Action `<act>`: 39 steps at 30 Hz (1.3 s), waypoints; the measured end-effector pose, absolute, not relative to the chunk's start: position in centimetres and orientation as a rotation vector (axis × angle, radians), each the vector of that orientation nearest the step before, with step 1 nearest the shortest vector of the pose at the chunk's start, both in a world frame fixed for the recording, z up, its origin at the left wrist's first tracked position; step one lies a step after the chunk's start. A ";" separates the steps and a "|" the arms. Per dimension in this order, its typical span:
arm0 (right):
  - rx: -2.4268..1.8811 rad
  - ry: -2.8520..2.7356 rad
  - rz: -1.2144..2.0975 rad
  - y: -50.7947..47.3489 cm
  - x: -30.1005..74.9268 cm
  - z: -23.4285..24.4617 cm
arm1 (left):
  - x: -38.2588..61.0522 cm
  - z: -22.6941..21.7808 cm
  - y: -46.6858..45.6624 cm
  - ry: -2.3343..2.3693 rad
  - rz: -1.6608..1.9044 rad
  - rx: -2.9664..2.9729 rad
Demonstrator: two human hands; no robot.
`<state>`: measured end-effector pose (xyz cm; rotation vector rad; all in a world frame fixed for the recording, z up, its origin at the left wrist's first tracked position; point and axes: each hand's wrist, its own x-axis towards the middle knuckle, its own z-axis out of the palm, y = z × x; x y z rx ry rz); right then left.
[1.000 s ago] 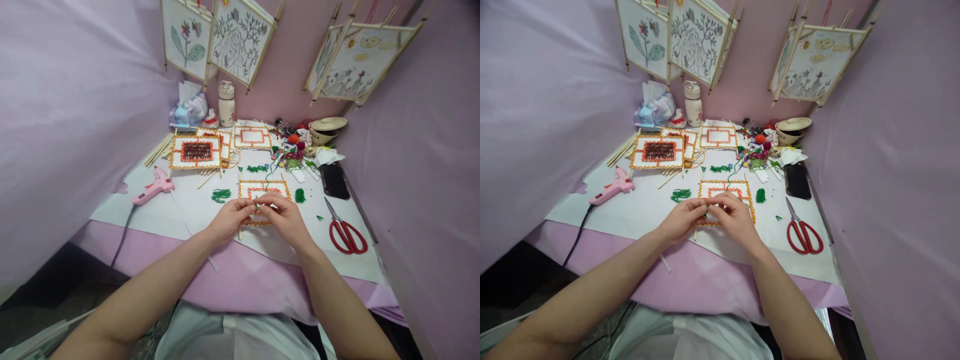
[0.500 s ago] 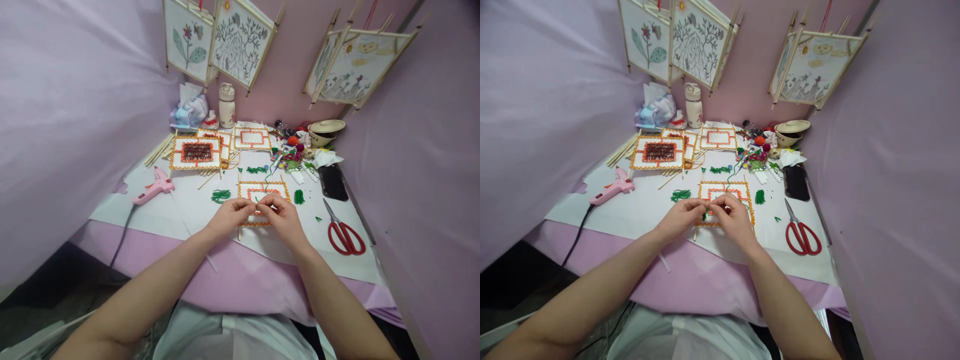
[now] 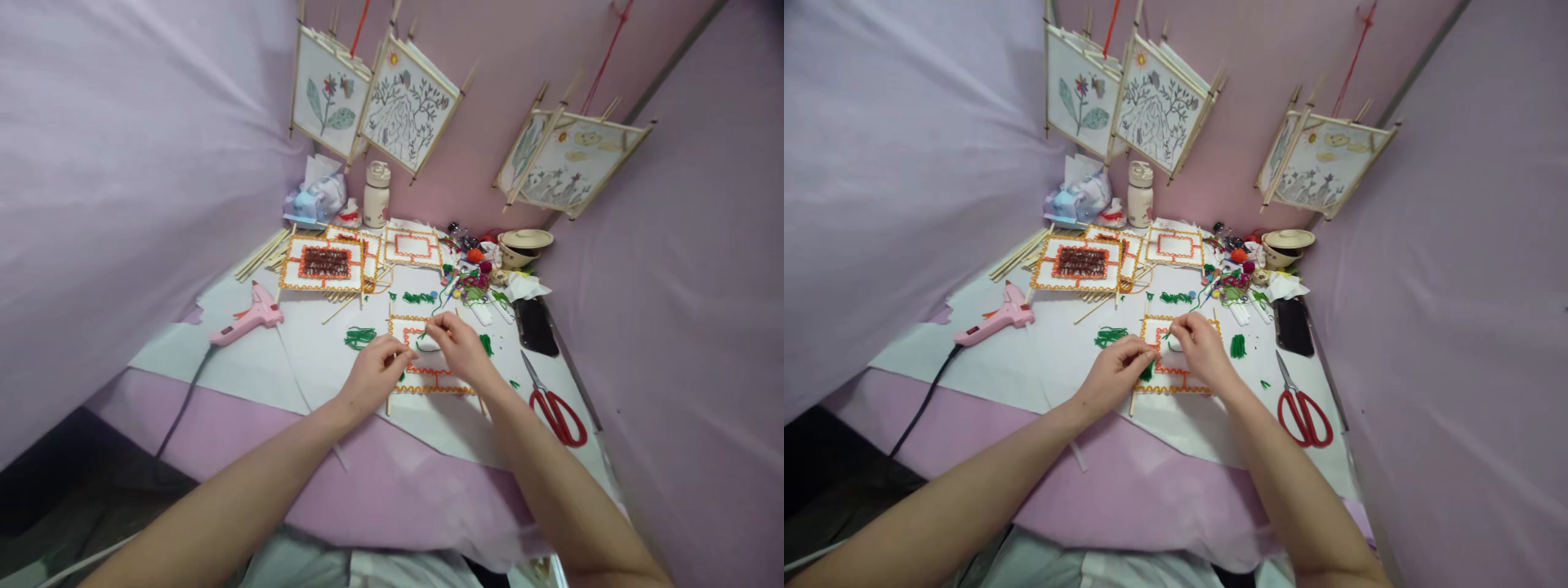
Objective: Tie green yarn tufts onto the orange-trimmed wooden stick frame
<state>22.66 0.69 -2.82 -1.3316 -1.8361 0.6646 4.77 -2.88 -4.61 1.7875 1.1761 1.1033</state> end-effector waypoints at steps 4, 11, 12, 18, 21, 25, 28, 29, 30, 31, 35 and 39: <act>-1.580 -2.094 0.256 7.4 24.2 -1.8 | 4.2 -4.5 -2.5 1.241 1.169 1.753; -1.646 -2.233 0.133 13.7 24.0 -3.7 | 3.6 -4.3 -2.0 1.285 1.210 1.756; -1.649 -2.239 0.129 13.9 23.9 -4.1 | 3.5 -4.3 -1.9 1.288 1.214 1.765; -1.641 -2.186 0.118 13.7 24.1 -4.7 | 3.3 -4.3 -1.8 1.296 1.214 1.786; -1.639 -2.109 0.107 12.7 24.7 -3.8 | 3.3 -4.4 -1.7 1.300 1.214 1.783; -1.546 -1.983 0.153 9.6 26.0 -2.4 | 3.2 -4.4 -1.6 1.315 1.230 1.769; -1.562 -2.042 0.244 5.8 27.1 -1.8 | 3.2 -4.2 -1.5 1.327 1.245 1.756; -1.590 -2.083 0.274 4.5 27.3 -1.8 | 3.1 -4.1 -1.5 1.329 1.253 1.752; -1.612 -2.119 0.293 3.2 27.5 -1.9 | 3.1 -4.1 -1.5 1.330 1.261 1.748; -1.628 -2.150 0.308 2.0 27.5 -2.0 | 3.1 -4.0 -1.5 1.333 1.267 1.744; -1.735 -2.181 0.288 -0.4 26.8 -3.3 | 3.2 -4.0 -1.5 1.349 1.266 1.742; -1.774 -2.204 0.263 -0.3 25.9 -4.1 | 3.3 -4.1 -1.4 1.355 1.222 1.759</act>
